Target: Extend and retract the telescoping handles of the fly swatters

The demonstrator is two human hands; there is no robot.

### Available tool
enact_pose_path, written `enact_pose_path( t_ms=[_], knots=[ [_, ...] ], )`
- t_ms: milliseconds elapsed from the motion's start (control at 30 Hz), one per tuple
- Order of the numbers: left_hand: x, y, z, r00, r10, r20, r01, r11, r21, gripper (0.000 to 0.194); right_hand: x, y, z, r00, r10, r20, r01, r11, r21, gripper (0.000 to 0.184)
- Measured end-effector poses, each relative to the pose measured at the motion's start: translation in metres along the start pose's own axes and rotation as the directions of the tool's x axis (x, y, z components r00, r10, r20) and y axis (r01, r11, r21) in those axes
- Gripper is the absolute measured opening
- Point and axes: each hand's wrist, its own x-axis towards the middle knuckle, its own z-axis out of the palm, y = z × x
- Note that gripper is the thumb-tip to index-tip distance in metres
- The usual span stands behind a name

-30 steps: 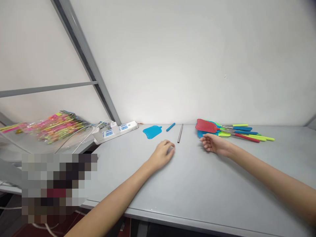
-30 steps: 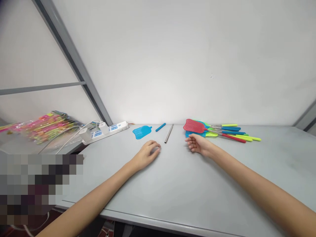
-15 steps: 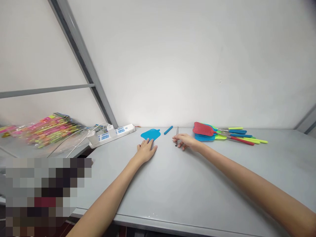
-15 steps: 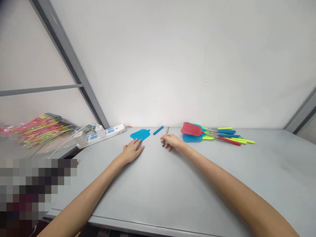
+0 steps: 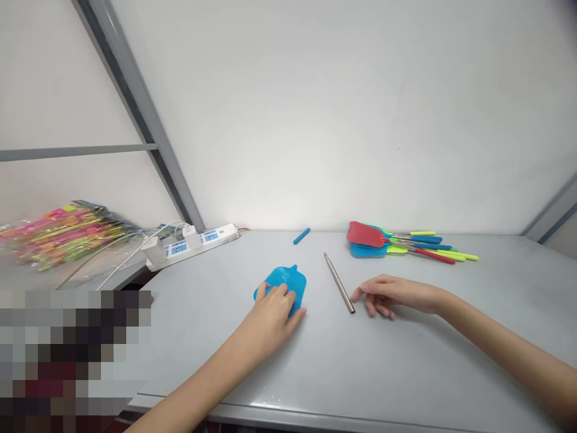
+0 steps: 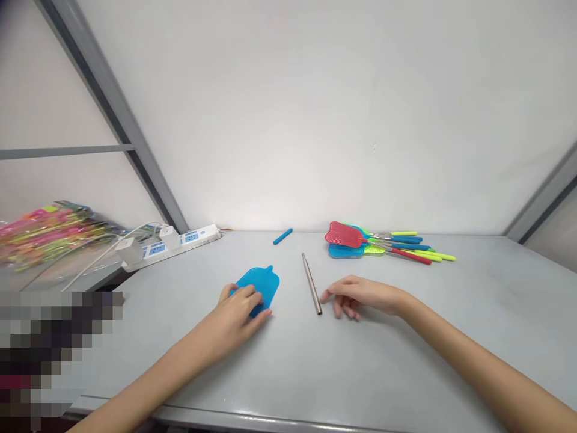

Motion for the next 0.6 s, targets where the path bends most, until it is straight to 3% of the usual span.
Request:
enact_pose_path(
  t_ms=[67,133,233,367,433,500,600],
  knots=[
    [-0.011,0.004,-0.004,0.998,0.054,0.046,-0.048,0.992,-0.119,0.034,-0.019,0.008,-0.007,0.997,0.054,-0.050,-0.058,0.995,-0.075,0.037],
    [-0.017,0.002,-0.004,0.998,0.049,0.042,-0.039,0.978,-0.204,0.033,-0.032,0.014,-0.013,0.983,0.064,-0.171,-0.083,0.991,-0.104,0.039],
    [-0.017,-0.002,0.002,0.999,0.013,0.036,-0.005,0.975,-0.224,0.036,-0.037,0.020,-0.014,0.969,0.041,-0.243,-0.059,0.996,-0.067,0.040],
    [-0.013,0.004,0.008,0.993,0.043,0.112,-0.019,0.977,-0.210,0.058,-0.024,0.017,0.004,0.999,0.003,-0.052,-0.004,1.000,-0.011,0.041],
    [-0.011,0.009,0.008,0.988,0.059,0.145,-0.026,0.976,-0.216,0.065,-0.012,0.011,0.015,0.999,-0.030,-0.038,0.032,0.999,0.031,0.045],
    [-0.009,0.012,0.008,0.981,0.076,0.176,-0.034,0.973,-0.229,0.077,0.000,0.004,0.025,0.997,-0.070,-0.040,0.070,0.998,0.004,0.048],
    [-0.003,0.013,0.008,0.975,0.119,0.185,-0.071,0.965,-0.251,0.090,0.013,-0.003,0.033,0.991,-0.091,0.097,0.100,0.990,-0.094,0.047]
  ],
)
